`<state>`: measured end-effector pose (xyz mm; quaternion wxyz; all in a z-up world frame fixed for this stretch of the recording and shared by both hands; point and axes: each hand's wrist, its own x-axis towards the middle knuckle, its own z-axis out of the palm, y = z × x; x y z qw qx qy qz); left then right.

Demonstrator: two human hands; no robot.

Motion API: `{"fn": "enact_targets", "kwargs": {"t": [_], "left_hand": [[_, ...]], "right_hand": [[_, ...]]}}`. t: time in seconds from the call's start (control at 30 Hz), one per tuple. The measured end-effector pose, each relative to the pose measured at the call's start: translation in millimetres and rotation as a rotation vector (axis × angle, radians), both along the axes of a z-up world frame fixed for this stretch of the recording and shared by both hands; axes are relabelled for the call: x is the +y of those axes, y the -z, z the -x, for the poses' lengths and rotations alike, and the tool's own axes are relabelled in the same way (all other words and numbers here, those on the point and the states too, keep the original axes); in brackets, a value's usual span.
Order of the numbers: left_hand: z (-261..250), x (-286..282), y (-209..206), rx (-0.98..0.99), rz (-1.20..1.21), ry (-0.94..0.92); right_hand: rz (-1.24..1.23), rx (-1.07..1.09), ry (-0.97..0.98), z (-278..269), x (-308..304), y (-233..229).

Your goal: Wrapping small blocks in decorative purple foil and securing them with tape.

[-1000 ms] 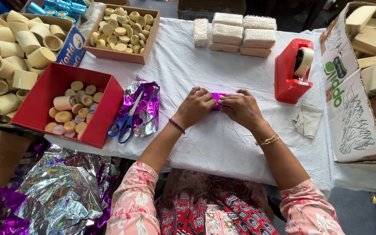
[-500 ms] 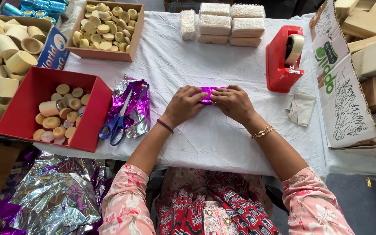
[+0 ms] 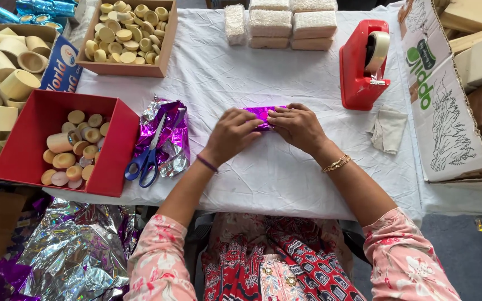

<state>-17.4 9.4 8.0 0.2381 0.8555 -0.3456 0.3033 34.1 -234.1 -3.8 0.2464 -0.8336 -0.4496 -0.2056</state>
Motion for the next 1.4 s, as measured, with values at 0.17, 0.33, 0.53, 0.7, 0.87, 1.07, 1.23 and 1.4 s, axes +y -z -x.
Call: {"fn": "enact_targets", "kwargs": {"t": [0.17,0.33,0.53,0.7,0.87,1.07,1.23,1.4], "left_hand": [[-19.2,-14.9,17.4,0.083,-0.037,0.082],[-14.5,-15.3,13.8,0.115,-0.037,0.080],[-8.9,-23.2,3.5,0.085,-0.071,0.046],[-14.2,-30.3,-0.3,0.201,0.056,-0.071],[-19.4,-31.6,4.6,0.143,-0.041,-0.087],[-14.2,-35.6,5.1,0.106,-0.068,-0.074],[-15.3,-37.3,11.0,0.036,-0.088,-0.113],[-8.3,-37.2,4.6,0.105,-0.155,-0.124]], "right_hand": [[-0.015,0.056,0.017,2.2,-1.5,0.7],[0.013,0.046,-0.022,-0.4,-3.1,-1.6],[-0.019,0.083,-0.045,-3.1,-4.7,0.9],[0.018,0.071,-0.042,-1.6,-4.3,-3.3],[0.030,0.069,-0.055,-0.6,-7.0,-5.9],[0.001,0.325,-0.082,5.1,-10.9,-28.2],[0.010,0.190,-0.151,-1.1,-21.4,-20.8],[0.121,-0.003,0.021,-5.9,-35.7,-14.1]]}}
